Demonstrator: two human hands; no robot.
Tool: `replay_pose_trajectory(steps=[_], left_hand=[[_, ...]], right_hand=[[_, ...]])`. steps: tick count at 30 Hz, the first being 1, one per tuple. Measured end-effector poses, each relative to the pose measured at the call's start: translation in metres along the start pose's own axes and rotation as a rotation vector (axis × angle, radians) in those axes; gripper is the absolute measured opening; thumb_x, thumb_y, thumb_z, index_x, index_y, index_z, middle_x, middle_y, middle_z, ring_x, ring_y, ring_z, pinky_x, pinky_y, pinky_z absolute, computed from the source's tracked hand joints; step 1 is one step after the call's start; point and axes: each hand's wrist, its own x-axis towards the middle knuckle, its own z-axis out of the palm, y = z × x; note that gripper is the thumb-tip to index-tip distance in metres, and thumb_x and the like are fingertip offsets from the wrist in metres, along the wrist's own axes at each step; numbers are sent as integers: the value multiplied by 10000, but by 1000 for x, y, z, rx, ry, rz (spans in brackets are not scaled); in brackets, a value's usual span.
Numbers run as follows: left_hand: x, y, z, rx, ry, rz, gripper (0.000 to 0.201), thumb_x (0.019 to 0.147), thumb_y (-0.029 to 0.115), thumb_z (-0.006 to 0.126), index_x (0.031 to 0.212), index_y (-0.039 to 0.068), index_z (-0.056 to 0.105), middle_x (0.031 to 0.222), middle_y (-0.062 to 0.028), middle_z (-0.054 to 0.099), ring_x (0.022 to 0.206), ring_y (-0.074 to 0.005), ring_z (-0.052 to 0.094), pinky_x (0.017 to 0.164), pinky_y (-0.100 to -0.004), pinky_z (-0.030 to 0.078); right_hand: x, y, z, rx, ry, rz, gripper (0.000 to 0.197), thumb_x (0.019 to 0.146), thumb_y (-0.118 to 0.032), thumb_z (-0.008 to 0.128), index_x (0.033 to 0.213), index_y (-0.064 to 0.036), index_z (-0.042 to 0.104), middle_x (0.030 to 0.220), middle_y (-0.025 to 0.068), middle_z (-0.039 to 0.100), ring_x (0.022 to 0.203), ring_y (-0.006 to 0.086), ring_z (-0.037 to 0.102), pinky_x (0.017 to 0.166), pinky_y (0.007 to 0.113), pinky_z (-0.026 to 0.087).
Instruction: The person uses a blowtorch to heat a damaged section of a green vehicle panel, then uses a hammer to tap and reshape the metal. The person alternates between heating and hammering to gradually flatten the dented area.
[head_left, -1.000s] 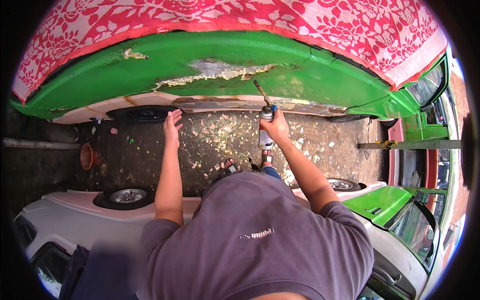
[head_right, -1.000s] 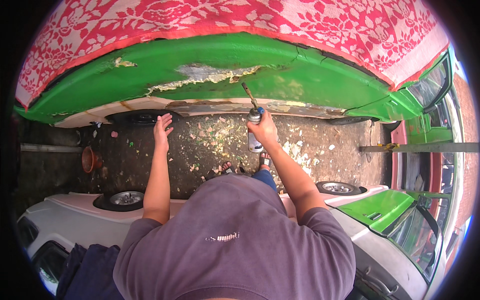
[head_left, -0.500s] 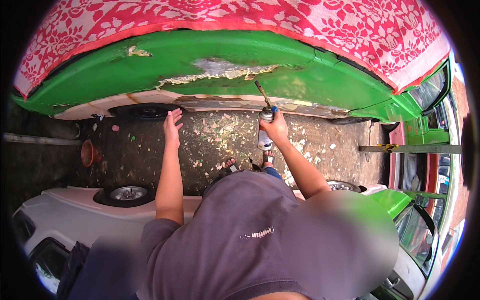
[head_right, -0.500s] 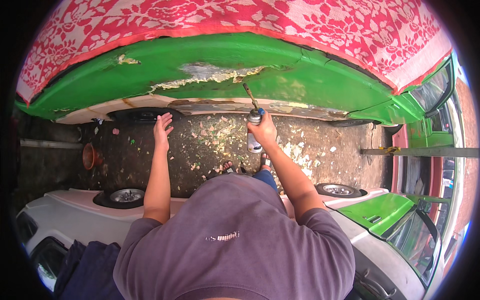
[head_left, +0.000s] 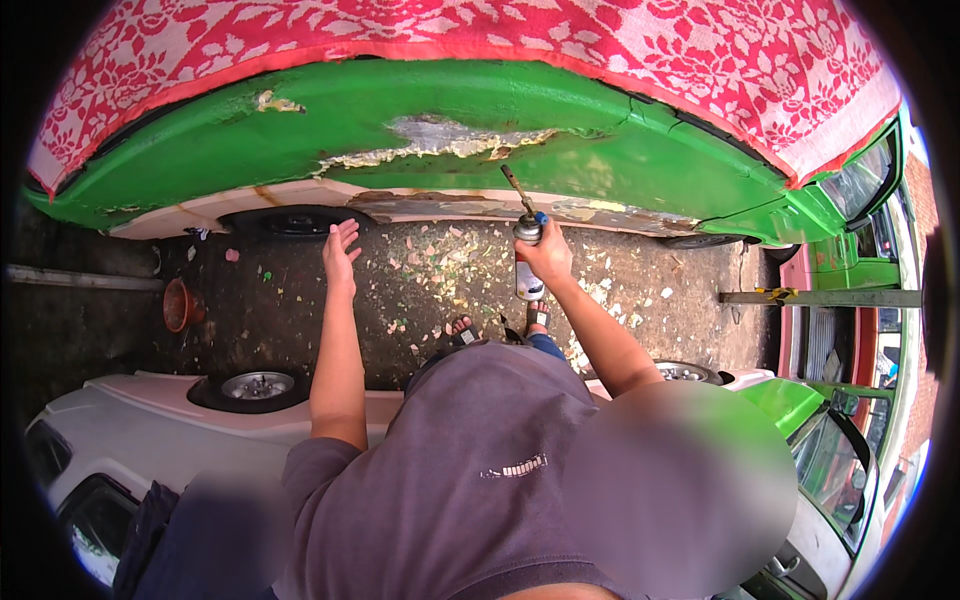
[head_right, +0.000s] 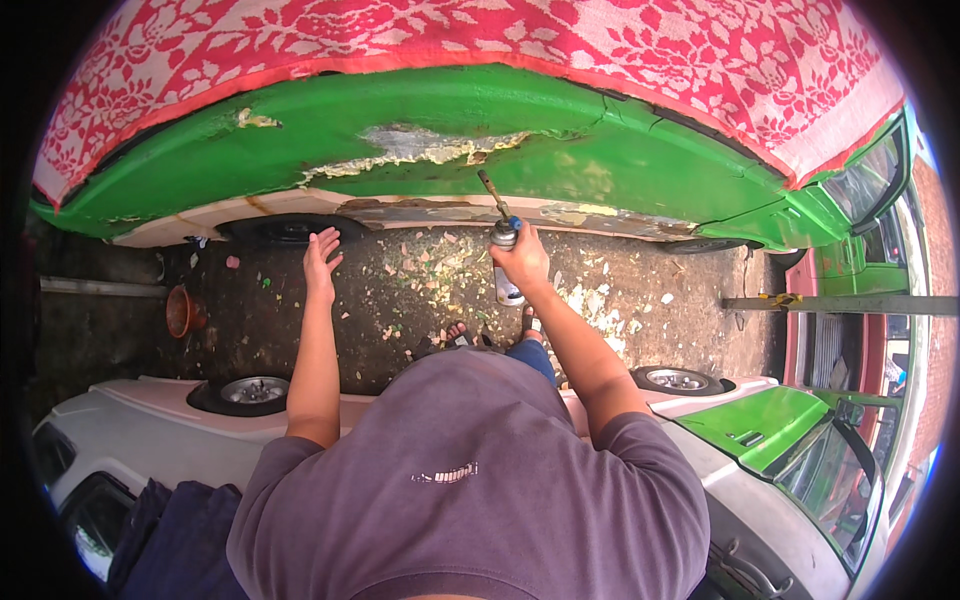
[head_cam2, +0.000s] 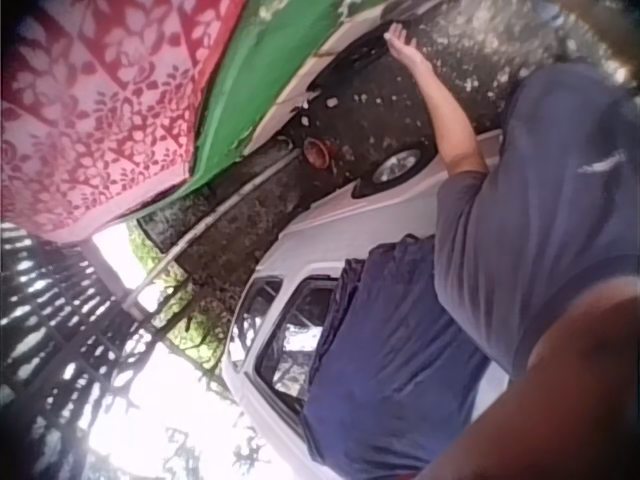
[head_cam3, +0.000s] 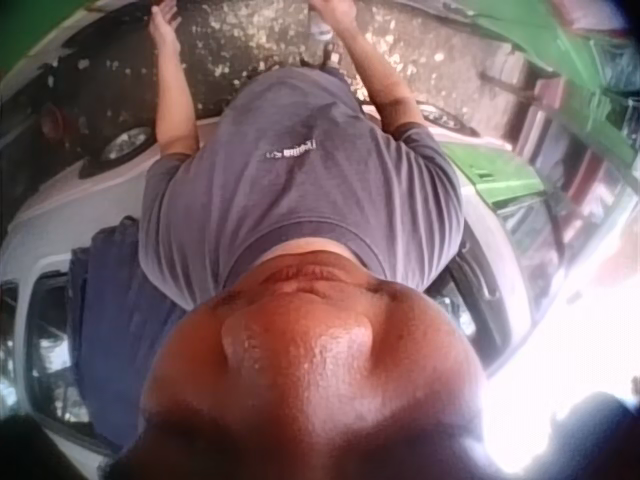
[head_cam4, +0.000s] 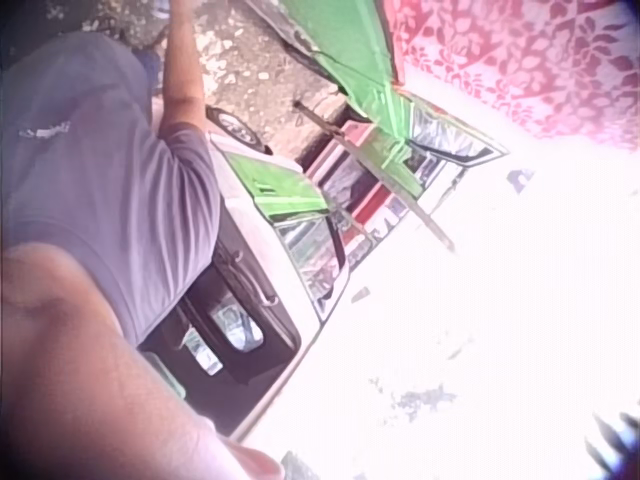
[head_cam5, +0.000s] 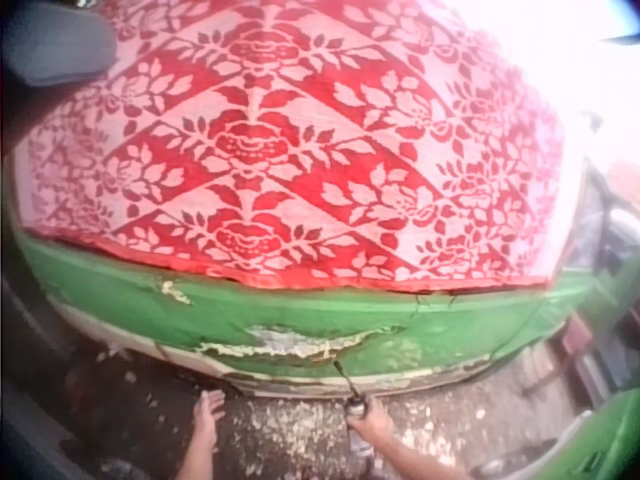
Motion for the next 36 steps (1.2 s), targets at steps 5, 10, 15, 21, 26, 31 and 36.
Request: replay_pose_trajectory(steps=[5,10,15,21,26,31,36], left_hand=[[-4,0,-2,2,18,-10,576,1017,530,355,1270,72,598,1268,-84,624,1170,-202,543,932,-394,441],[-5,-1,-8,-12,27,18,574,1018,529,355,1263,71,601,1267,-86,624,1172,-206,546,931,-400,444],[-8,-4,-14,-3,22,-8,580,1015,543,345,1285,92,590,1289,-74,610,1204,-198,528,959,-396,433],[-10,-5,-11,-6,19,-5,582,1016,543,346,1275,86,595,1282,-78,615,1197,-202,535,954,-399,436],[-11,-4,-7,-23,15,-1,584,1017,533,354,1268,65,597,1269,-89,623,1179,-207,548,935,-396,446],[-12,-6,-8,-24,21,2,583,1018,535,347,1273,73,596,1280,-92,616,1187,-209,543,937,-397,445],[-18,-3,-10,-8,40,-14,585,1018,539,339,1274,80,597,1287,-89,612,1191,-207,540,938,-393,444]], right_hand=[[1,-17,15,30,-2,-55,670,688,-374,707,1237,-41,518,1192,170,582,1079,369,594,890,460,492],[-4,-22,11,80,35,-59,592,692,-348,709,1162,-33,535,1138,167,588,1041,377,598,878,461,491],[-6,-25,4,72,50,-84,580,700,-347,715,1150,-27,537,1118,174,586,1020,385,603,866,471,489],[-5,-27,2,85,68,-93,616,710,-367,717,1187,-22,533,1127,179,584,1030,384,602,874,465,486],[-2,-30,3,98,46,-64,646,708,-379,719,1212,-21,530,1154,174,585,1058,371,597,894,456,482],[-1,-27,3,88,47,-68,664,702,-394,721,1216,-20,527,1164,176,585,1056,369,600,894,455,484],[-1,-22,-1,95,51,-81,630,701,-381,718,1175,-12,529,1131,186,583,1032,383,599,871,468,490]])
